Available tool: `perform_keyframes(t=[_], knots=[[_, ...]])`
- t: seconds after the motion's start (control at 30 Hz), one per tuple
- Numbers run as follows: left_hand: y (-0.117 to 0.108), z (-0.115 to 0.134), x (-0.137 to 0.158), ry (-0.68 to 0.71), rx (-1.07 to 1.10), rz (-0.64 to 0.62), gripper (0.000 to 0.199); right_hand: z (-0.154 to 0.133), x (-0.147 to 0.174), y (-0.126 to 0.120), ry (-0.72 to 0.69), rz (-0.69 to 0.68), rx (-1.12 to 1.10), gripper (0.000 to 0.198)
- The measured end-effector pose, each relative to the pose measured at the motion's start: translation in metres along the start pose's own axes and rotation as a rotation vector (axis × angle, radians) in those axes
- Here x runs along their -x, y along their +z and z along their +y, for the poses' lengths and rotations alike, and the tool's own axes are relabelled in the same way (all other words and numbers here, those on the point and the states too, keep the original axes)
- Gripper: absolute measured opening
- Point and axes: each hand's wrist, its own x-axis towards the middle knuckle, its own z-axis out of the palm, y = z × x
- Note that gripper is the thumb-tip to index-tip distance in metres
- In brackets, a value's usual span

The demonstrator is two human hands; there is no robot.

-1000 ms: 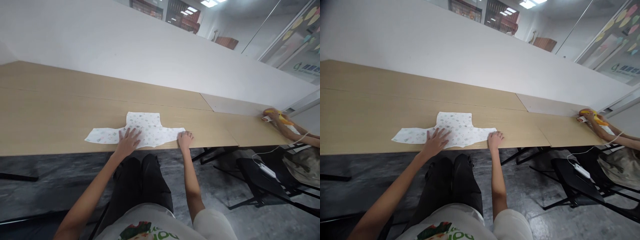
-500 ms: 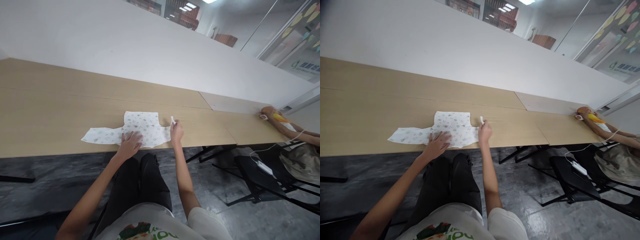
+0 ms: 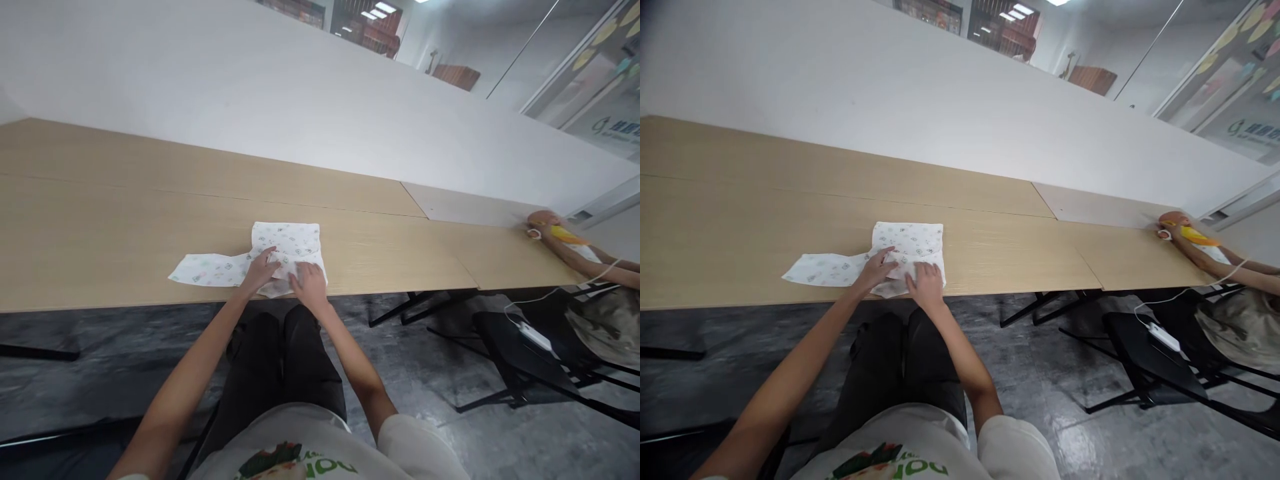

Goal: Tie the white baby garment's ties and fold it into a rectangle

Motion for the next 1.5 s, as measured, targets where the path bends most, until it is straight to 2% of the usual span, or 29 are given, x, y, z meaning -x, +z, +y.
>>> perform_keyframes(t=[0.1, 0.2, 0.3, 0.43, 0.63, 0.87, 1.0, 1.1, 1.27, 1.33, 1.4, 1.5], knots=[[0.001, 0.000, 0.002, -0.016, -0.063, -0.018, 0.066, 0.025, 0.003, -0.007, 0.050, -0.046, 0.075, 0.031], [0.006, 0.004, 0.005, 0.010, -0.075, -0.063, 0.063, 0.037, 0.005, -0.012, 0.052, -0.095, 0.116, 0.029], [0.008, 0.007, 0.008, 0.067, -0.142, -0.049, 0.053, 0.040, 0.008, -0.014, 0.051, -0.107, 0.128, 0.029], [0.007, 0.004, 0.007, 0.221, -0.268, 0.028, 0.040, 0.043, 0.011, -0.015, 0.067, -0.119, 0.134, 0.029], [0.007, -0.004, 0.007, 0.346, -0.403, 0.043, 0.038, 0.052, 0.015, -0.015, 0.125, -0.108, 0.148, 0.033], [0.009, -0.008, 0.019, 0.323, -0.694, 0.047, 0.034, 0.050, 0.002, -0.018, 0.142, -0.107, 0.138, 0.039], [0.009, -0.006, 0.026, 0.375, -0.804, 0.076, 0.035, 0.054, -0.015, -0.016, 0.109, -0.240, 0.122, 0.049], [0.008, -0.005, 0.027, 0.361, -0.845, 0.067, 0.037, 0.059, -0.019, -0.015, 0.139, -0.353, 0.143, 0.054], [0.010, -0.007, 0.025, 0.389, -0.850, 0.042, 0.041, 0.062, -0.016, -0.016, 0.187, -0.420, 0.146, 0.058], [0.005, -0.009, 0.024, 0.406, -0.821, 0.042, 0.039, 0.063, -0.015, -0.017, 0.186, -0.417, 0.134, 0.057], [-0.008, -0.013, 0.024, 0.390, -0.783, 0.097, 0.038, 0.064, -0.016, -0.017, 0.177, -0.399, 0.124, 0.056], [-0.046, -0.024, 0.027, 0.251, -0.743, 0.339, 0.038, 0.064, -0.015, -0.016, 0.147, -0.316, 0.126, 0.054]])
